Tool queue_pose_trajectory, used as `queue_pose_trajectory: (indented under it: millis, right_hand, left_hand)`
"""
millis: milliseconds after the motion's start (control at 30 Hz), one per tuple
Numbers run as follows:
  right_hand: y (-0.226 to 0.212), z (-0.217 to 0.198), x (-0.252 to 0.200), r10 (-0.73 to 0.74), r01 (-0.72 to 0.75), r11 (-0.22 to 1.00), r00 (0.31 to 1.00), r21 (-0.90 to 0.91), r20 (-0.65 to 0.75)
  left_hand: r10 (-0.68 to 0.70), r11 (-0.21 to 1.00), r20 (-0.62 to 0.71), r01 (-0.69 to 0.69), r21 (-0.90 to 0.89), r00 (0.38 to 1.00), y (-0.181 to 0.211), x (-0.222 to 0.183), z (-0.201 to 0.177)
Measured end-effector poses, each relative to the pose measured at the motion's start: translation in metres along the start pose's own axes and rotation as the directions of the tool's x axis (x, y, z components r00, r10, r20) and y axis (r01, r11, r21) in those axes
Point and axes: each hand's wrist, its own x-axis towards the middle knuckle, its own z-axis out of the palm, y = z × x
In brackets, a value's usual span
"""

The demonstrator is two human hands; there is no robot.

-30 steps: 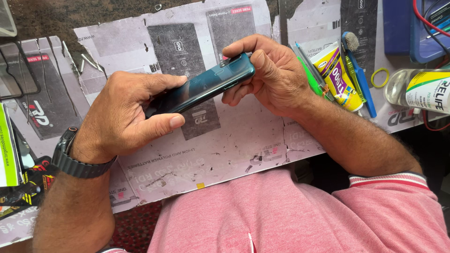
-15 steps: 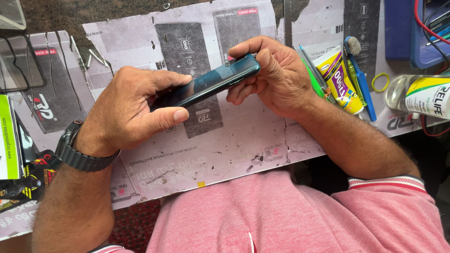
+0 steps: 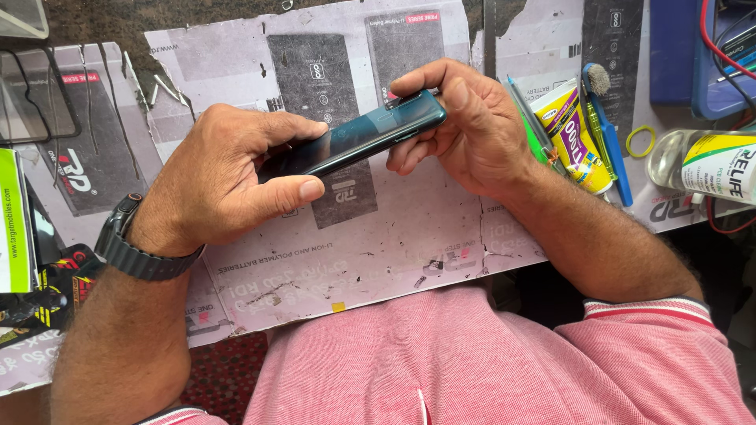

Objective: The person uses a metal prying tool to carefully separate the back cover of a smartphone from its frame. They work along the edges of the device, inserting the tool into the seam to release the internal clips. After prying around the perimeter, they lift the back cover off and inspect the phone's interior and the removed cover.

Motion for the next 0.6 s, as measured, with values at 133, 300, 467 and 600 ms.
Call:
queue_pose_trajectory:
  millis: [133,300,467,600]
  right_hand:
    - [-0.0007,-0.0013,-0.0003,-0.027,0.027,1.000,0.998,0.001,0.052]
    - [0.0001,-0.0014,0.0003,-0.011,0.012,1.000,0.999,-0.004,0.030]
    - [0.0027,-0.0022,0.0005,-0.028,0.027,0.999,0.999,0.021,0.046]
    - [0.0020,-0.0012,0.0002,-0.026,0.025,0.999,0.999,0.041,0.037]
  left_hand:
    - [0.001,1.000,0.005,-0.001,0.009,1.000,0.0002,0.0002,-0.0003]
    - [-0.004,1.000,0.013,0.004,-0.008,1.000,0.0004,0.0007,-0.0014]
    - [0.001,0.999,0.024,0.001,-0.047,1.000,-0.0004,0.0000,-0.0030]
    - [-0.039,0.997,0.046,0.042,-0.058,0.998,0.0001,0.0003,-0.0040]
